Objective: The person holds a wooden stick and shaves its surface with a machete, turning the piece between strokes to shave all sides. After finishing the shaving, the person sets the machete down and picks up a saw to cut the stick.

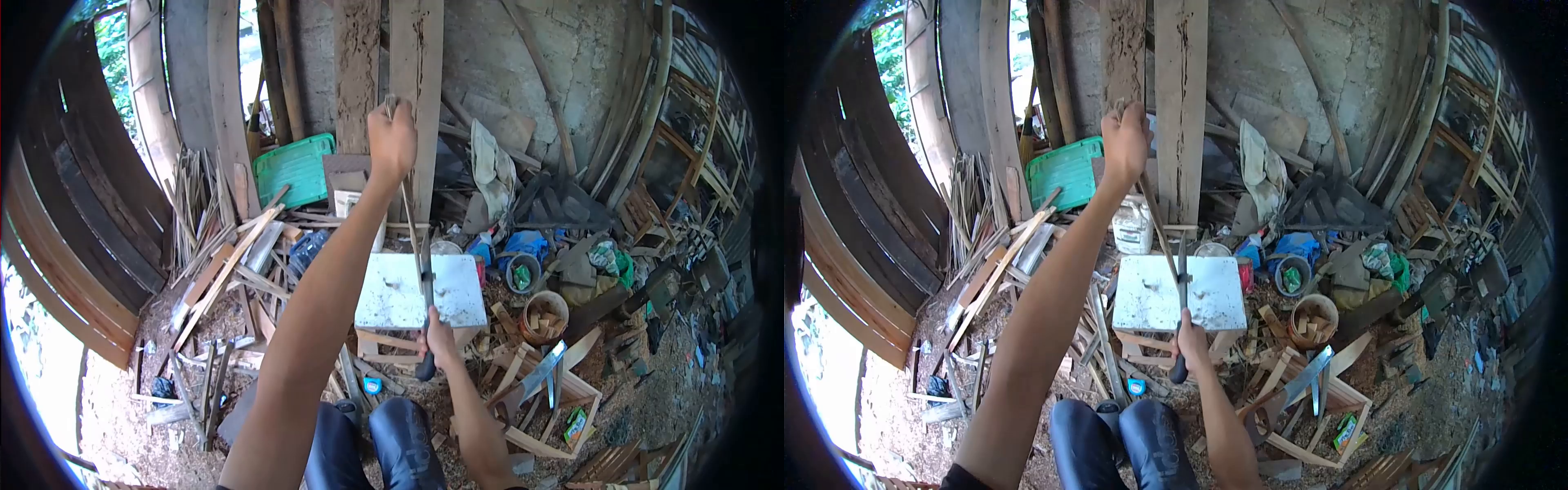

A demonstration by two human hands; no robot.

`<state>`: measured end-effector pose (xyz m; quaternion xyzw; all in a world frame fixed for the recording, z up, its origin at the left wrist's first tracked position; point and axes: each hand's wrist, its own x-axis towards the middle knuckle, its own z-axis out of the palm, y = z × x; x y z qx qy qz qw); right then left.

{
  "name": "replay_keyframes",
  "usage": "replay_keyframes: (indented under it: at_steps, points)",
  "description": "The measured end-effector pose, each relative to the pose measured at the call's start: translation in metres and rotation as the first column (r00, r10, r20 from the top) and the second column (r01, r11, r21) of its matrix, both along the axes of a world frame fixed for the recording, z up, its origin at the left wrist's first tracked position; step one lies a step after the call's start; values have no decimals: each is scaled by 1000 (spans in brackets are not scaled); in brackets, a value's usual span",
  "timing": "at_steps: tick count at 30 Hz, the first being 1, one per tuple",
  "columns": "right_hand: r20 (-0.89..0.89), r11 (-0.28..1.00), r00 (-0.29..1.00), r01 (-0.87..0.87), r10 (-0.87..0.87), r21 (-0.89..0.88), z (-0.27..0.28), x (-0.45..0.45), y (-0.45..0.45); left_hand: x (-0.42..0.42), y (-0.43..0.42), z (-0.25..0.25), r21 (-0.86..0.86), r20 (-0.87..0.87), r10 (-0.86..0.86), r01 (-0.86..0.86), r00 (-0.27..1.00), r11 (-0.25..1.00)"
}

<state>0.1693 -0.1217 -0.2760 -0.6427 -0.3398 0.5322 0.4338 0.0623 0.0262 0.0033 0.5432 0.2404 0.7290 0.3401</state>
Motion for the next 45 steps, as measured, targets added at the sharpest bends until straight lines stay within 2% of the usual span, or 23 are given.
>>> replay_keyframes:
  at_steps: [1,3,5,9,11,12,14,16,19,21,25,27,28,29,31,32,34,35,38,41,43,44,45]
  points:
    - [-131,997,991,-2,-9,-83,12,3,-10,1,-5,-5,-20,1,-4,4,1000,1000]
    - [-114,999,993,-8,3,-44,36,9,-10,5,-5,1,19,42,-70,69,997,997]
    - [-56,977,998,-4,17,215,63,8,-12,11,-3,2,54,31,-48,47,998,997]
    - [-195,828,972,215,-130,518,61,-5,-7,13,4,-1,78,-17,-32,33,999,996]
    - [178,919,965,112,-191,377,-33,-5,11,14,1,1,91,-4,-40,41,999,995]
    - [66,998,998,-14,18,-68,-20,-6,-4,12,-3,2,58,-2,-44,44,999,997]
    - [45,998,999,12,-9,-68,-23,-2,-12,11,-5,5,38,-7,-50,50,999,998]
    - [-6,999,1000,-28,28,-35,-12,1,-9,9,-1,2,9,-39,67,-67,997,998]
    - [-36,1000,999,13,-14,-25,16,3,-6,13,-2,1,52,-7,16,-15,1000,999]
    - [-11,984,999,31,-30,176,44,4,-6,17,0,2,74,-30,35,-33,999,997]
    - [-215,840,971,205,-109,502,74,-5,-6,19,3,-1,82,-38,5,-2,999,997]
    - [39,816,972,172,-231,552,1,-10,3,18,4,-1,80,-43,-11,14,999,997]
    - [246,981,967,13,-62,195,-52,-2,10,16,4,-1,80,-47,-23,27,999,996]
    - [247,980,967,10,-61,200,-56,3,-1,13,0,0,84,-47,-21,25,999,996]
    - [142,995,988,-44,57,-90,-44,9,-14,9,-7,3,12,-40,49,-49,998,999]
    - [148,997,987,-48,57,-65,-31,12,-4,7,-3,13,36,-34,54,-53,998,998]
    - [-159,989,987,-42,19,-145,-12,16,-15,5,-4,2,30,-17,26,-26,1000,999]
    - [-158,990,987,-37,15,-139,3,17,-13,7,-2,3,37,-15,21,-20,1000,999]
    - [-59,984,998,3,8,177,35,17,-10,10,-8,4,35,17,-40,39,999,999]
    - [-145,887,986,134,-77,442,44,9,-5,6,-4,3,31,9,-21,20,1000,999]
    - [58,837,964,194,-258,512,-28,-4,9,0,0,1,8,-33,-15,15,999,1000]
    - [96,968,990,78,-104,237,-37,-6,-1,0,-5,1,3,-34,-16,17,999,1000]
    - [57,1000,998,11,-12,17,-41,-8,-9,1,-11,2,-22,2,-24,24,1000,999]
